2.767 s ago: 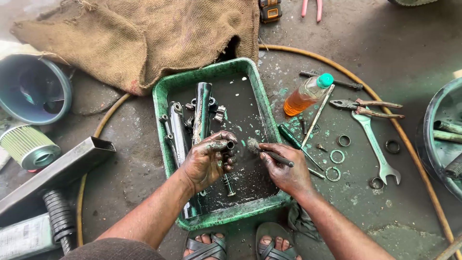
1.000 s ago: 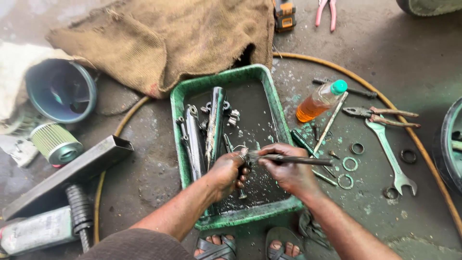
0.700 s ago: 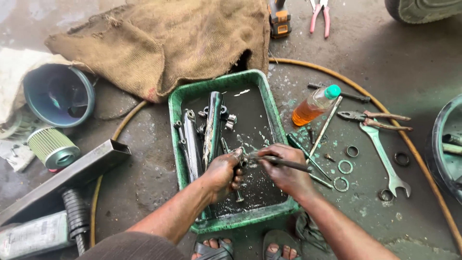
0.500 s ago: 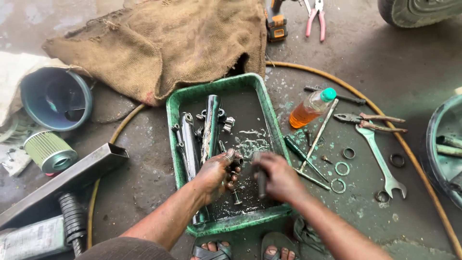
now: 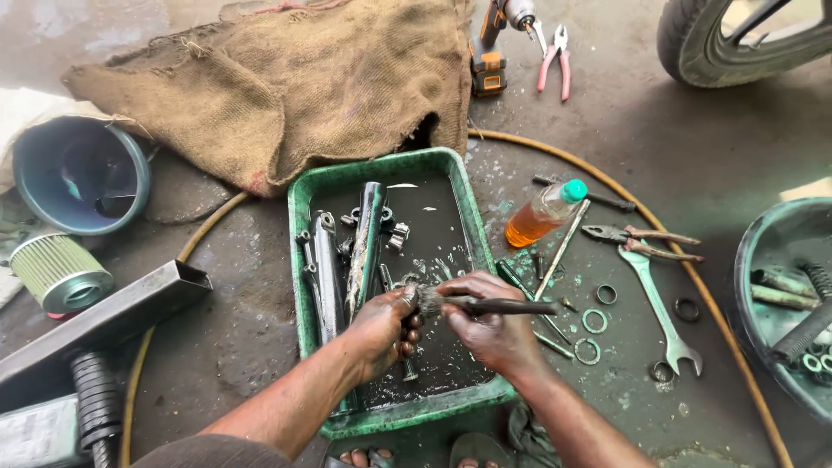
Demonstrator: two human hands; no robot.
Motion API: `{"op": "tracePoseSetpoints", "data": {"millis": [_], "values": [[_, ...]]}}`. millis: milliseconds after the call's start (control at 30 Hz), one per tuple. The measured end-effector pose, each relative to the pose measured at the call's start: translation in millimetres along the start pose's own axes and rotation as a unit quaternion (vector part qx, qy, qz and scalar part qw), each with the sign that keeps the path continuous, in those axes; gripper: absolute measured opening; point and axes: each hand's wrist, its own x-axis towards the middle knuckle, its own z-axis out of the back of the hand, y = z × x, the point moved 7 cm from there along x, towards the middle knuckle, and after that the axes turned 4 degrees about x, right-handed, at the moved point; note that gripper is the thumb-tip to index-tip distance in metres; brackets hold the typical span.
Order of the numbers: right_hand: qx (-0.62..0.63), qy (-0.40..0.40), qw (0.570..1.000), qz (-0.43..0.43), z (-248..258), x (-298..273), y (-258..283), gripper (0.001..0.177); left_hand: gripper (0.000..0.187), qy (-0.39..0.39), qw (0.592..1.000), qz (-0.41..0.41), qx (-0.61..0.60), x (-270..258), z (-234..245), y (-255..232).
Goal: Cleaning and inspecting motorcycle front fork components and small internal parts using solvent and a brush.
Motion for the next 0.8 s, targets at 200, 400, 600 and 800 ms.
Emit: {"op": "tracePoseSetpoints", "data": {"millis": [200,400,600,800], "values": [[0.036,0.019,0.999,0.032,-12.7,-7.7,-2.1,0.020,0.023,-0.004,1.000,0.008,0.015,-5.0,2.7,2.6],[0.048,0.008,0.998,-0.047,-8.9,-5.9,-20.2,0.018,0.021,-0.002,0.999,-0.010,0.046,-1.0,3.0,1.1],[0.075,0.004,0.997,-0.024,-6.3,-8.0,-30.6,0.017,0.017,-0.009,1.000,-0.014,-0.009,-3.1,5.0,1.8],[0.062,0.029,0.998,0.013,-1.8,-3.0,-11.7,0.017,0.030,-0.010,1.000,-0.014,-0.011,-4.8,2.9,-6.1]]}}
